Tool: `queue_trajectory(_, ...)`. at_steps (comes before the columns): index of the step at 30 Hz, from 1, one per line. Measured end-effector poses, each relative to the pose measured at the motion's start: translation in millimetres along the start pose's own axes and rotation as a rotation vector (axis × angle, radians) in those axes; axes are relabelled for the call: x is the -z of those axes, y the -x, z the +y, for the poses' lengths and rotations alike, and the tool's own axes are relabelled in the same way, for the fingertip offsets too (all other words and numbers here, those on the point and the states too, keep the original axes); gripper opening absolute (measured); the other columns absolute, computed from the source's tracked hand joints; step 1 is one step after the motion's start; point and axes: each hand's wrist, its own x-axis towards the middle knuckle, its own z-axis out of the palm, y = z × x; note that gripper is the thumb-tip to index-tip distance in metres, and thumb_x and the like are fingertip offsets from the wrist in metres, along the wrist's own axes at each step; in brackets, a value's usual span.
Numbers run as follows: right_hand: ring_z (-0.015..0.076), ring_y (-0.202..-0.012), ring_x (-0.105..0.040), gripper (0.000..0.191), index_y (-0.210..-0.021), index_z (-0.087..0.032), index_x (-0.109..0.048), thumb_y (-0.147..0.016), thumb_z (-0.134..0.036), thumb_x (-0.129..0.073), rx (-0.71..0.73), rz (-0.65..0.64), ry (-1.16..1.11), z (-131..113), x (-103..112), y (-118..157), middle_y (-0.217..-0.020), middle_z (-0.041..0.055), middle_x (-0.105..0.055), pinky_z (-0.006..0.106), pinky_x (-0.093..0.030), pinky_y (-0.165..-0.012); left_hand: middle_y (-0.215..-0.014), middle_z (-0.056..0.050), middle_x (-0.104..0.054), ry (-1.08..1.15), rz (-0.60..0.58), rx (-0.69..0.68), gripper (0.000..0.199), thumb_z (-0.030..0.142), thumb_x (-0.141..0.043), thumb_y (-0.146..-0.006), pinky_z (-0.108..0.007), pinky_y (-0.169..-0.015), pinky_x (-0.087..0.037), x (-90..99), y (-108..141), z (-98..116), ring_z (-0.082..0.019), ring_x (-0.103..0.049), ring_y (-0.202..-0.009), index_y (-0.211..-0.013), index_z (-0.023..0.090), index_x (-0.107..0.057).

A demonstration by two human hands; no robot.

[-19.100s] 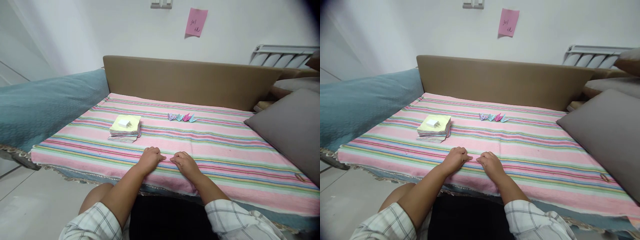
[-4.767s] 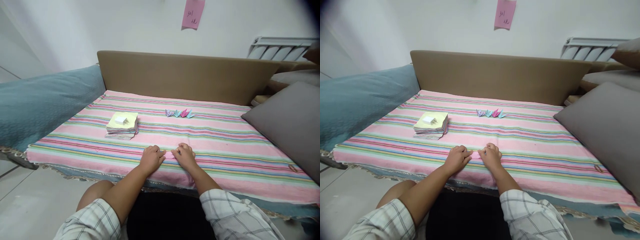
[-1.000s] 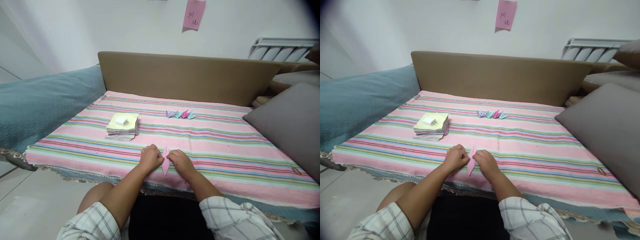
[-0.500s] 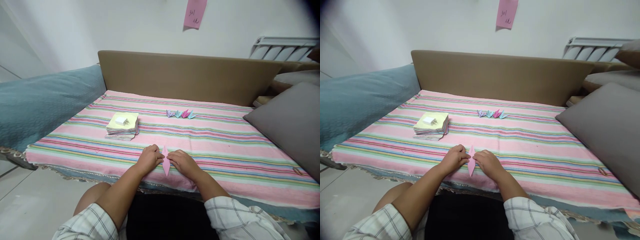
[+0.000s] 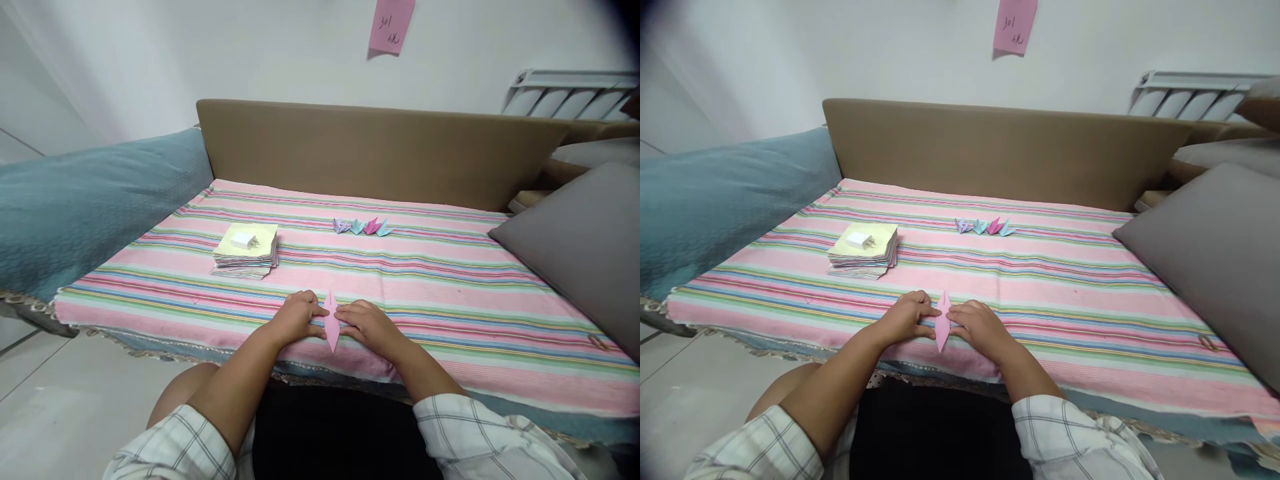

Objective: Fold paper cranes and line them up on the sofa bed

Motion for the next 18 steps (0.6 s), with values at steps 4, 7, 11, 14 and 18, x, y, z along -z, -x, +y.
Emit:
queue_trajectory(4,0.0191,-0.100,-0.058,0.031,-0.111,-0.025,-0.064,-0.090,-0.041,-0.047,-0.006,0.014,0.020,-1.3,-0.9,0.0,-0.111,0.0057,-0.066,0.036,-0.045,-0.086,-0.090,-0.002,-0.055,0.014,-0.002,0.009,0.055,0.054,-0.075,-0.057,-0.031,-0.080,-0.039,-0.5,-0.3,-1.0,-0.019,-0.052,-0.088,-0.107,0.033,-0.066)
queue_trajectory(7,0.0183,-0.099,-0.058,0.029,-0.109,-0.024,-0.064,-0.092,-0.037,-0.044,-0.023,0.034,0.058,-4.8,-2.1,0.0,-0.109,0.0056,-0.067,0.035,-0.045,-0.084,-0.090,-0.002,-0.055,0.030,-0.012,0.006,0.056,0.056,-0.075,-0.055,-0.030,-0.080,-0.039,-0.5,-0.8,-1.7,-0.019,-0.052,-0.088,-0.106,0.033,-0.067)
queue_trajectory(11,0.0191,-0.098,-0.057,0.028,-0.107,-0.022,-0.064,-0.093,-0.033,-0.042,-0.049,0.069,0.087,-10.6,-3.2,0.0,-0.106,0.0060,-0.067,0.036,-0.043,-0.084,-0.087,-0.002,-0.056,0.036,0.007,-0.009,0.052,0.056,-0.073,-0.058,-0.028,-0.078,-0.038,-1.0,-1.6,-2.7,-0.018,-0.053,-0.086,-0.104,0.031,-0.068)
queue_trajectory(14,0.0195,-0.097,-0.057,0.027,-0.107,-0.022,-0.063,-0.092,-0.030,-0.043,-0.049,0.081,0.076,-14.0,-2.2,0.6,-0.107,0.0068,-0.066,0.037,-0.043,-0.084,-0.087,-0.002,-0.057,0.019,0.027,-0.034,0.048,0.058,-0.070,-0.062,-0.027,-0.076,-0.037,-1.6,-1.4,-3.5,-0.017,-0.052,-0.084,-0.103,0.031,-0.069)
queue_trajectory(18,0.0216,-0.099,-0.055,0.027,-0.109,-0.021,-0.062,-0.087,-0.028,-0.048,-0.043,0.083,0.053,-16.9,-0.2,2.1,-0.110,0.0081,-0.064,0.039,-0.041,-0.086,-0.087,-0.003,-0.058,-0.039,0.079,-0.078,0.044,0.059,-0.060,-0.072,-0.028,-0.075,-0.035,-4.1,1.1,-3.1,-0.017,-0.051,-0.084,-0.103,0.030,-0.069)
